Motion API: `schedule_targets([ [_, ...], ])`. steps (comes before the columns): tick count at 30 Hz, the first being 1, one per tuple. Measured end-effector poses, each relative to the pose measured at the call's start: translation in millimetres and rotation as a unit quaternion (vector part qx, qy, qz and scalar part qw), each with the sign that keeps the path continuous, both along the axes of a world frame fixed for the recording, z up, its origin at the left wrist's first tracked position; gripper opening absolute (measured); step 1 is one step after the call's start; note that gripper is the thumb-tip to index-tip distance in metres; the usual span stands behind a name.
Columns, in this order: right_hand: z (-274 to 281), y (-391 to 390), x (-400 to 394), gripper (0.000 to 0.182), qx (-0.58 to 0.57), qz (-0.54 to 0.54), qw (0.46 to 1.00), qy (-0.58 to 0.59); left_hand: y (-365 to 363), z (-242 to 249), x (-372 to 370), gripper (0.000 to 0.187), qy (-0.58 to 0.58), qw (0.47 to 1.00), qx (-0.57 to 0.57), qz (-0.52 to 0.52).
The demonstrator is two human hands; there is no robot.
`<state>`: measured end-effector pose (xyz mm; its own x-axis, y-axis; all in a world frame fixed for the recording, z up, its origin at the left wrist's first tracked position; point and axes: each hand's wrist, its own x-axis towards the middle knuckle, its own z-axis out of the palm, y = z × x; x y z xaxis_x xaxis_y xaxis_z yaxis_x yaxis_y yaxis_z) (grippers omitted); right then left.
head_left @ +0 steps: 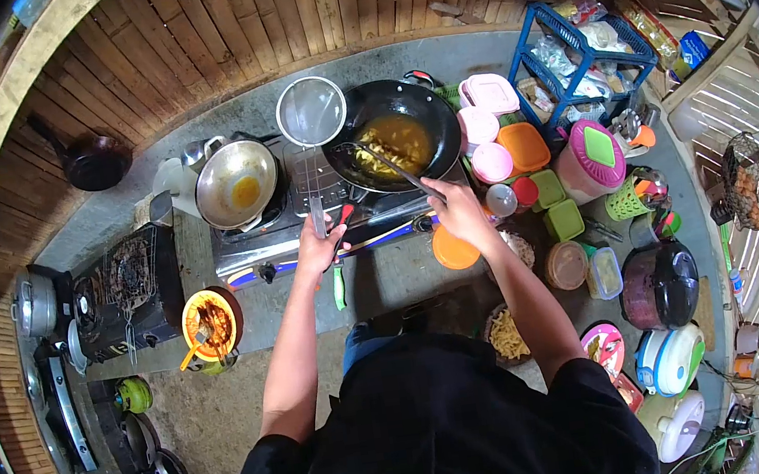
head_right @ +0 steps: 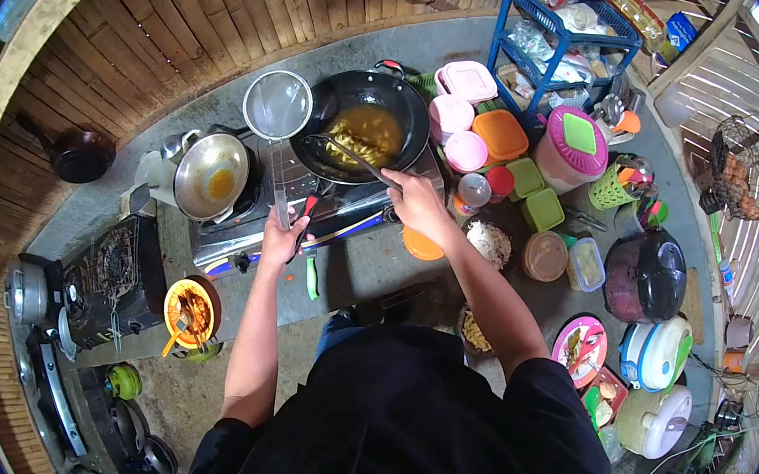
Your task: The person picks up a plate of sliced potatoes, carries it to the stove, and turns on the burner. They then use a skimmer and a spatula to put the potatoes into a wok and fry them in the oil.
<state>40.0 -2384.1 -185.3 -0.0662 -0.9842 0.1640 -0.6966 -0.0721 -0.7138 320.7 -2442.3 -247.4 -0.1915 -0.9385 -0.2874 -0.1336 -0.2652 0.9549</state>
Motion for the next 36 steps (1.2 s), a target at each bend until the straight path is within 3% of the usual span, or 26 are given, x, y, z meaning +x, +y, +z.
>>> schedule_targets([
  [10,20,20,-44,0.036,-0.004,0.003,0.997,0.072,-3,-5,2,0.036,-0.011,1.0,-0.004,-0.009],
  [18,17,5,4,0.037,-0.022,-0.016,0.998,0.065,-2,-4,2,0.036,-0.018,1.0,-0.01,-0.008],
  [22,24,17,14,0.037,-0.018,-0.003,0.989,0.145,-2,-7,2,0.036,-0.012,1.0,-0.008,-0.006],
  [29,21,18,26,0.037,-0.034,-0.036,0.983,0.178,-1,-2,1,0.035,0.0,1.0,-0.006,-0.004],
  [36,9,22,26,0.04,-0.072,0.02,0.973,0.22,-2,-6,3,0.037,-0.008,1.0,-0.005,-0.007],
])
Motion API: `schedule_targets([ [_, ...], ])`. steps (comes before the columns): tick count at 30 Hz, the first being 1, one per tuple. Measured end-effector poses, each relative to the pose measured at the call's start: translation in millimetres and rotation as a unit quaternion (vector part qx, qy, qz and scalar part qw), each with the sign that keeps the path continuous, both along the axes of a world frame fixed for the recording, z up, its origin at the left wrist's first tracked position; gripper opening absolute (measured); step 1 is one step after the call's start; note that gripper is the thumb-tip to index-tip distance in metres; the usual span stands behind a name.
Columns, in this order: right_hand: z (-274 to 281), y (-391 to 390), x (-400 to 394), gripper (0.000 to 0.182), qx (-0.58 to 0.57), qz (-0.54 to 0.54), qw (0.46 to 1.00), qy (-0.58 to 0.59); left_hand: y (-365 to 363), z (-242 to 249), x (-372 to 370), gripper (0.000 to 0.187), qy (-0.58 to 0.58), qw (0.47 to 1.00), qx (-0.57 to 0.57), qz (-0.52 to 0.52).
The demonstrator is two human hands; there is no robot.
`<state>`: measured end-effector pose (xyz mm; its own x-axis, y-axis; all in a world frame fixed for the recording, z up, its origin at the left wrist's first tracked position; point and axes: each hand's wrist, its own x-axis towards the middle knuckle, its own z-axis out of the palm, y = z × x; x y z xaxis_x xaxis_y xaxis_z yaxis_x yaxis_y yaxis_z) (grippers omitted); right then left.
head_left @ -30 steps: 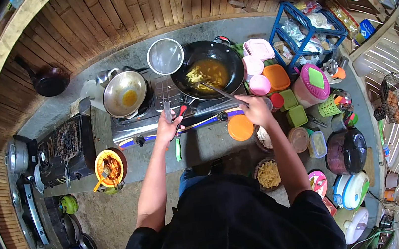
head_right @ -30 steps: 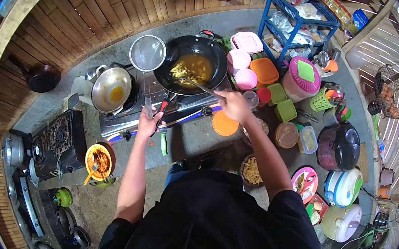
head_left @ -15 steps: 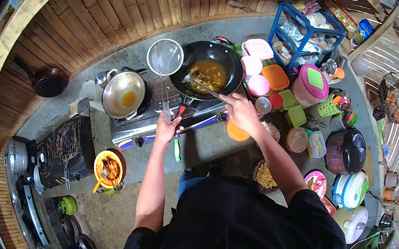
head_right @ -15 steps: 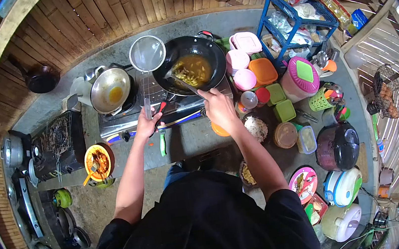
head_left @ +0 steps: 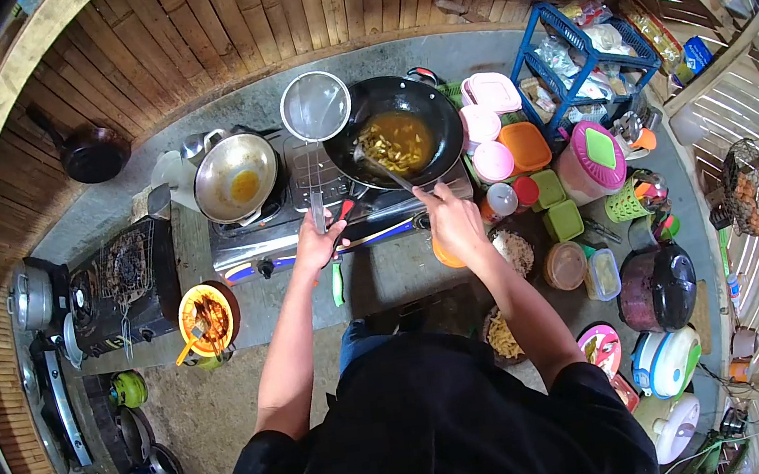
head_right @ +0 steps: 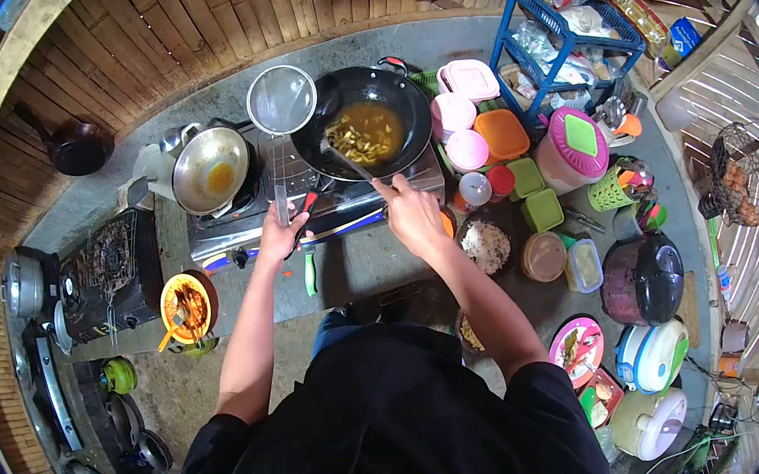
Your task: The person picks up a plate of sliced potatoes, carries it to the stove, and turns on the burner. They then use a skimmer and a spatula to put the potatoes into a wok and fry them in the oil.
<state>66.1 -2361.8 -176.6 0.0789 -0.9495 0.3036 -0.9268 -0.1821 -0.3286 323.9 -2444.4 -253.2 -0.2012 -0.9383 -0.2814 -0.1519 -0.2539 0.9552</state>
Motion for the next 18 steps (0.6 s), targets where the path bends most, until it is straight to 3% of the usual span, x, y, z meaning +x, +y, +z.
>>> schedule_targets([
  [13,2,-19,-3,0.048,0.023,-0.021,0.999,0.037,-2,-1,0,0.034,0.001,1.0,0.006,-0.004],
  [18,16,-11,-27,0.038,0.039,-0.058,0.997,-0.019,-2,-3,1,0.033,0.014,1.0,0.005,-0.007],
])
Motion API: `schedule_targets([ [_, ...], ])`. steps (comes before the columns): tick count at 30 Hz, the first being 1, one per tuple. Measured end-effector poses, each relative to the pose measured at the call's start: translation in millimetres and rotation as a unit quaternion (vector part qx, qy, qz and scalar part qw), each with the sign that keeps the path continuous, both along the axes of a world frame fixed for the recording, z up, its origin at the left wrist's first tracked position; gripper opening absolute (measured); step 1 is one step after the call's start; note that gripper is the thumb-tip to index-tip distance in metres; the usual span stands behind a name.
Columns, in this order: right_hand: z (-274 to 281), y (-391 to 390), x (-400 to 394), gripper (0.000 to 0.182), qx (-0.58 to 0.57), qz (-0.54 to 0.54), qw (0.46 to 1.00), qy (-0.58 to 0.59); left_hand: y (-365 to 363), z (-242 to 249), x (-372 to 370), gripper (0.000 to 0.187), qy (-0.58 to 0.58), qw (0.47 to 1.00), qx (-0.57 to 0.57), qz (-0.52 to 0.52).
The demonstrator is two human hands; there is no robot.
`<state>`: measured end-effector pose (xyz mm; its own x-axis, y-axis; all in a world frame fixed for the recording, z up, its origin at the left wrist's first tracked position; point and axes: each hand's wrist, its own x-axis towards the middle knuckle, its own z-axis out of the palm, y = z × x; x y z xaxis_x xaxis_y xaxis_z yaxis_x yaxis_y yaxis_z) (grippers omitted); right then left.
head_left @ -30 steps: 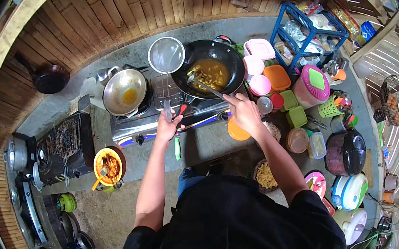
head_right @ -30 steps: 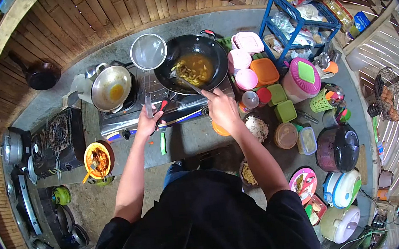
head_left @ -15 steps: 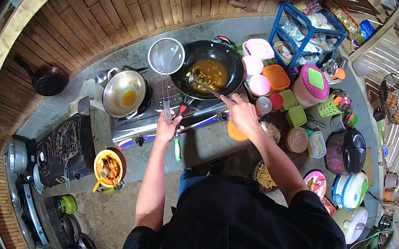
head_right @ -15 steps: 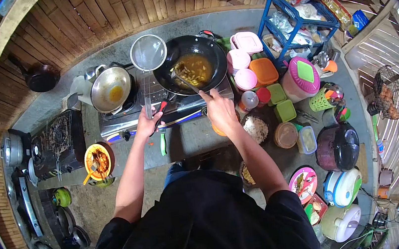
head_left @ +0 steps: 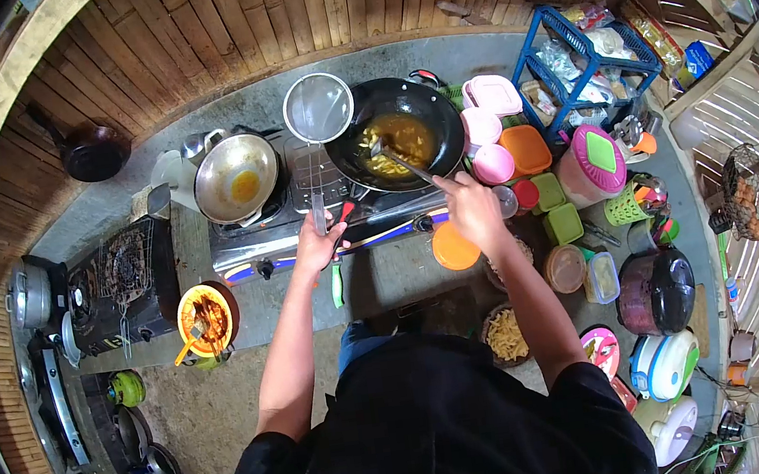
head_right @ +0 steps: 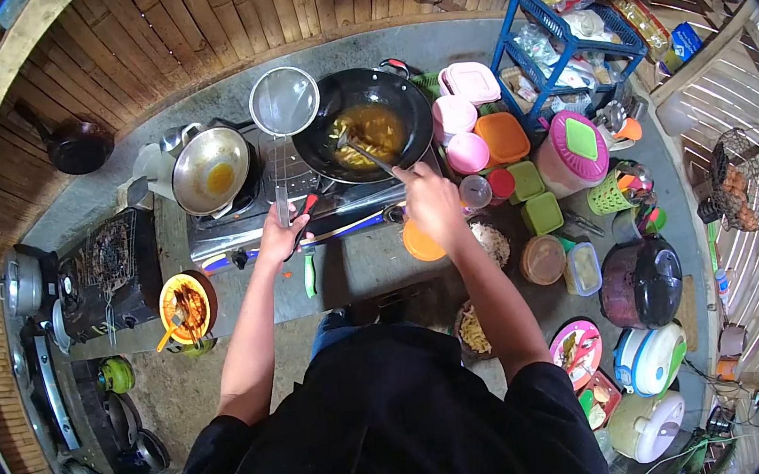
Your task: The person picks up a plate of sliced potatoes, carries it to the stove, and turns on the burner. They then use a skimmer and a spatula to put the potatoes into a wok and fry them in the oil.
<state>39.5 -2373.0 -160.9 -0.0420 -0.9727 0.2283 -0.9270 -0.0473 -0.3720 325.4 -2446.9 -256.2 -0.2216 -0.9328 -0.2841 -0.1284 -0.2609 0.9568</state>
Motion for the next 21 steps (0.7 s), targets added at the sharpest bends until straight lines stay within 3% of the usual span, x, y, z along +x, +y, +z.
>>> schedule_targets([
  [3,16,5,-8,0.037,0.018,-0.004,0.999,-0.049,-6,-10,1,0.032,-0.008,1.0,-0.005,-0.004],
  [5,15,6,-9,0.037,0.023,-0.003,0.998,-0.066,-17,-47,8,0.03,-0.061,0.992,-0.111,-0.029],
  [8,-1,0,-2,0.035,0.008,0.007,0.998,-0.057,-7,-11,1,0.027,-0.012,0.999,-0.037,-0.021],
  [11,-21,-8,4,0.038,0.016,0.003,0.998,-0.065,-6,1,0,0.027,-0.045,0.998,-0.013,-0.035],
  [21,6,12,-16,0.035,0.033,0.002,0.995,-0.098,-1,9,-4,0.031,-0.057,0.998,-0.014,-0.015],
])
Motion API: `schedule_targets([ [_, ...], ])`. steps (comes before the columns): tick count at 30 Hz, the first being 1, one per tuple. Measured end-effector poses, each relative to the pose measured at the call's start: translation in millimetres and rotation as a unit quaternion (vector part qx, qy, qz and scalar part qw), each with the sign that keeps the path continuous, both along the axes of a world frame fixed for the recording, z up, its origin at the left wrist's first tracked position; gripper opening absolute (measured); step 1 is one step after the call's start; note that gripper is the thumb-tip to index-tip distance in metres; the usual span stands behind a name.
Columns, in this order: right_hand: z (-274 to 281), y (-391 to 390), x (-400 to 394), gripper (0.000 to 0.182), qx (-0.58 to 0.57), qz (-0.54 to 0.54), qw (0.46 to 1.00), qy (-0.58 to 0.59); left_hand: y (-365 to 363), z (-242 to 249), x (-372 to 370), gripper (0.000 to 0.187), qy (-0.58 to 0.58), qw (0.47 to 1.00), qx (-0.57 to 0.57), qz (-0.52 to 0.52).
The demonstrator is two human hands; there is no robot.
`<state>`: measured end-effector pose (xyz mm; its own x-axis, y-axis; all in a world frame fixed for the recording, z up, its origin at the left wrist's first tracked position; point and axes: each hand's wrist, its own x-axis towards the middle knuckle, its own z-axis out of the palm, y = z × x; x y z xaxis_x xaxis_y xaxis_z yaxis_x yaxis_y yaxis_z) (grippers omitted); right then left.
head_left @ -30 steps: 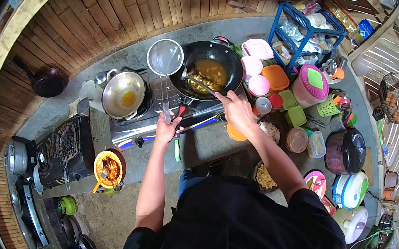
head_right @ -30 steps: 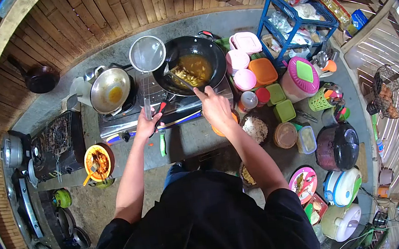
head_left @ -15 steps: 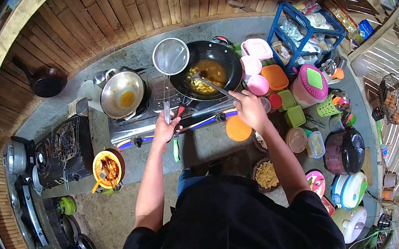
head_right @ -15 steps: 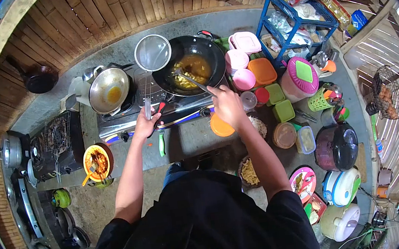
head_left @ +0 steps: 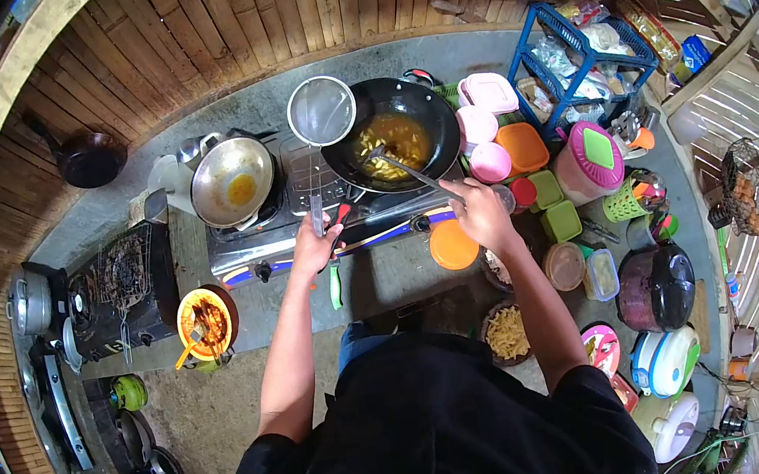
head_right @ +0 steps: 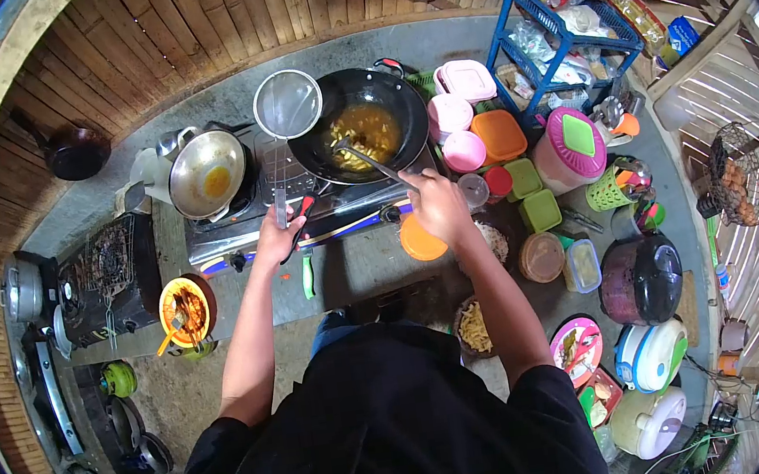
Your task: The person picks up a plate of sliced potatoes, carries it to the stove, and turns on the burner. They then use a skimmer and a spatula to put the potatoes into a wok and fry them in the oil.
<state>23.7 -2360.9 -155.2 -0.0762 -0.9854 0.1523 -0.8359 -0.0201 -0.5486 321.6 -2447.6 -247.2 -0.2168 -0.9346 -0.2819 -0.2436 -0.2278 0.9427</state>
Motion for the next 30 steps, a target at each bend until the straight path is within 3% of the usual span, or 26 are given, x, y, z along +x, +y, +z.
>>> schedule_targets([
  [15,21,15,-12,0.03,0.018,0.036,0.999,0.028,-2,-8,2,0.032,-0.018,1.0,-0.012,-0.001],
  [17,18,11,-10,0.031,0.058,0.028,0.996,0.068,0,-4,1,0.033,-0.009,1.0,-0.013,0.005],
  [20,-10,0,-8,0.034,0.02,0.007,0.997,0.068,-1,-13,2,0.035,0.019,1.0,-0.016,0.011],
  [24,21,-9,-3,0.032,0.032,-0.06,0.996,0.06,-2,-13,3,0.037,0.017,1.0,-0.02,0.008],
  [28,-9,-41,-31,0.028,-0.035,-0.079,0.995,0.046,-1,-6,2,0.036,0.015,1.0,-0.01,0.006],
  [30,-19,-50,-39,0.028,-0.012,-0.082,0.995,0.051,-2,-6,3,0.036,0.011,1.0,-0.009,0.001],
])
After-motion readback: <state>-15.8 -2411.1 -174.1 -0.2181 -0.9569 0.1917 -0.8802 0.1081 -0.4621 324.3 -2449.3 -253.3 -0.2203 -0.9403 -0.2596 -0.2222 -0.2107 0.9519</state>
